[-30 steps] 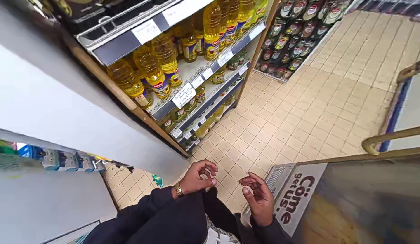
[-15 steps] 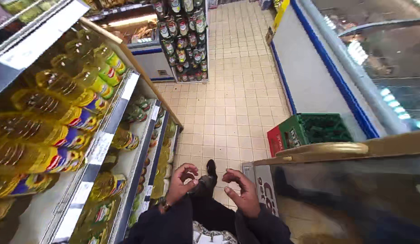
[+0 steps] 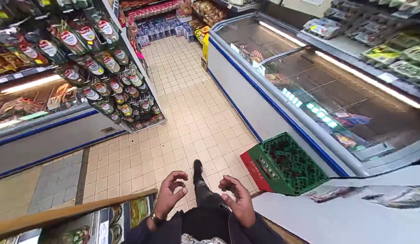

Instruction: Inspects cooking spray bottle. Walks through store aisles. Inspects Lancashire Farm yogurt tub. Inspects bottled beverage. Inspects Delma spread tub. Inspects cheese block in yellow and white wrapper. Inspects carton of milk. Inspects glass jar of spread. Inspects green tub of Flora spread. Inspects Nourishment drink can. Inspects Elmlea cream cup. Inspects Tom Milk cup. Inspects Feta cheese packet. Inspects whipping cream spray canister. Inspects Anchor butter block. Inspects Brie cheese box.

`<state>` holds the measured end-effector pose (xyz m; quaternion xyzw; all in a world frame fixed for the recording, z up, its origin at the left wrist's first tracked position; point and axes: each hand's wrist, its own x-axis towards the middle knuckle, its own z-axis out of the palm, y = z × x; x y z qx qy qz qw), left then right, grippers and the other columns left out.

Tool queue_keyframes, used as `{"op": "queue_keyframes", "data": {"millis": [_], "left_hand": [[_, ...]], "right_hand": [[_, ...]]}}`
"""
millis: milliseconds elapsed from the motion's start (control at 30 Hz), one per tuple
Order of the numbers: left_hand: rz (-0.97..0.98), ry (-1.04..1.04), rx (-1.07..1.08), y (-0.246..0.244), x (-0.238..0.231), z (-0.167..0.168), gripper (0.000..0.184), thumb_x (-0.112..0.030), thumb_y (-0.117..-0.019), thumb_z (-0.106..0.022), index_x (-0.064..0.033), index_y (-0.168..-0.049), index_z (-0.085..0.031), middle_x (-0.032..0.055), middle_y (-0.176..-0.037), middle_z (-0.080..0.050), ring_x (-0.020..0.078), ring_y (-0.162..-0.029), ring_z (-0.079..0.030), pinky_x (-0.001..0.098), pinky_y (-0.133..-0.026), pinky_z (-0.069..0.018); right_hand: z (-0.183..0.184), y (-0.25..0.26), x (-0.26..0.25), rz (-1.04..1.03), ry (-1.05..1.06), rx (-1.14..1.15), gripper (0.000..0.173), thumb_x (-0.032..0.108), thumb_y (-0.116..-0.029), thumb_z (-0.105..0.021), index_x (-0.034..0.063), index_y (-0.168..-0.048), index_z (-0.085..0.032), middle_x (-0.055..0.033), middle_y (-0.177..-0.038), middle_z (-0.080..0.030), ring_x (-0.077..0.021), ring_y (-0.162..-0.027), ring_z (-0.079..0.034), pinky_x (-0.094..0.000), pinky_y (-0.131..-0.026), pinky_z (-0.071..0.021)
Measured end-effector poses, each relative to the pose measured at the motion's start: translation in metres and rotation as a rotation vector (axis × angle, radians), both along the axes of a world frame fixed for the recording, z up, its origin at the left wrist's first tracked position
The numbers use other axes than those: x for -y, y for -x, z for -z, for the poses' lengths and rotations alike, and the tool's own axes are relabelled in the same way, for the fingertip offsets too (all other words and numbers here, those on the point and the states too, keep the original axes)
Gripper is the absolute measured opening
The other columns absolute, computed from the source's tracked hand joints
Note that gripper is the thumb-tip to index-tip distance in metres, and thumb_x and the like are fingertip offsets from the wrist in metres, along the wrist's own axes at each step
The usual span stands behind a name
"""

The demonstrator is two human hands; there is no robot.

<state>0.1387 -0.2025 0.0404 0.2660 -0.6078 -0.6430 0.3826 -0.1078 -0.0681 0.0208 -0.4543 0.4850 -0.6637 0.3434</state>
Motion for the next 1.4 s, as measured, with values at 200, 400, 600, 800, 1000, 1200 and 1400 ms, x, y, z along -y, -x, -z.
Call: {"op": "queue_keyframes", "data": {"millis": [200,400,600,800,1000,1200,1400], "left_hand": [[-0.069,0.023,0.041,0.037,0.208,-0.017,0.050,-0.039,-0.0855,-0.081,-0.0226,-0.130,-0.066,0.0068,-0.121,-0.070,0.0219,-0.109,-0.069,0.0342,-0.085,-0.0611],[-0.028,0.018,0.002,0.091,0.400,-0.040,0.049,-0.039,-0.0858,-0.081,-0.0240,-0.130,-0.066,0.0045,-0.123,-0.070,0.0212,-0.109,-0.069,0.0338,-0.085,-0.0615],[0.062,-0.014,-0.031,0.161,0.596,-0.014,0.049,-0.040,-0.0861,-0.080,-0.0242,-0.131,-0.066,0.0049,-0.125,-0.069,0.0212,-0.110,-0.069,0.0333,-0.085,-0.0610],[0.155,0.049,-0.106,0.233,0.828,-0.025,0.053,-0.037,-0.0867,-0.080,-0.0167,-0.133,-0.063,0.0131,-0.126,-0.068,0.0274,-0.112,-0.068,0.0377,-0.088,-0.0608],[0.195,0.071,-0.164,0.323,1.027,-0.056,0.055,-0.039,-0.0864,-0.080,-0.0142,-0.132,-0.063,0.0126,-0.127,-0.068,0.0262,-0.115,-0.067,0.0391,-0.090,-0.0597],[0.118,0.061,-0.143,0.385,1.208,-0.020,0.053,-0.037,-0.0882,-0.079,-0.0108,-0.132,-0.063,0.0135,-0.128,-0.067,0.0271,-0.115,-0.067,0.0404,-0.090,-0.0601],[-0.114,0.077,-0.097,0.425,1.384,-0.044,0.054,-0.037,-0.0877,-0.079,-0.0098,-0.131,-0.063,0.0136,-0.128,-0.067,0.0270,-0.117,-0.066,0.0402,-0.090,-0.0596]], "right_hand": [[-0.005,0.080,0.200,0.154,0.017,0.048,0.057,0.041,-0.0901,-0.075,0.0147,-0.138,-0.060,-0.0056,-0.119,-0.072,-0.0190,-0.103,-0.071,-0.0330,-0.084,-0.0617],[-0.041,0.123,0.387,0.163,0.045,-0.023,0.056,0.041,-0.0924,-0.073,0.0077,-0.136,-0.060,-0.0095,-0.122,-0.071,-0.0201,-0.105,-0.071,-0.0358,-0.084,-0.0616],[-0.034,0.154,0.576,0.091,0.017,-0.095,0.056,0.045,-0.0931,-0.072,0.0059,-0.132,-0.063,-0.0108,-0.124,-0.070,-0.0188,-0.107,-0.070,-0.0356,-0.086,-0.0611],[-0.044,0.204,0.787,0.146,0.070,-0.081,0.052,0.042,-0.0924,-0.074,0.0145,-0.135,-0.063,-0.0100,-0.130,-0.068,-0.0216,-0.113,-0.068,-0.0356,-0.088,-0.0607],[-0.066,0.263,0.967,0.187,0.062,-0.102,0.051,0.044,-0.0908,-0.075,0.0220,-0.136,-0.064,-0.0074,-0.133,-0.066,-0.0215,-0.115,-0.067,-0.0340,-0.086,-0.0612],[-0.027,0.352,1.167,0.106,0.038,-0.068,0.052,0.043,-0.0907,-0.075,0.0227,-0.137,-0.064,-0.0058,-0.136,-0.065,-0.0207,-0.118,-0.066,-0.0333,-0.088,-0.0607],[-0.047,0.446,1.415,-0.122,0.097,-0.074,0.052,0.043,-0.0902,-0.075,0.0229,-0.137,-0.063,-0.0067,-0.135,-0.065,-0.0216,-0.116,-0.067,-0.0347,-0.087,-0.0613]]}}
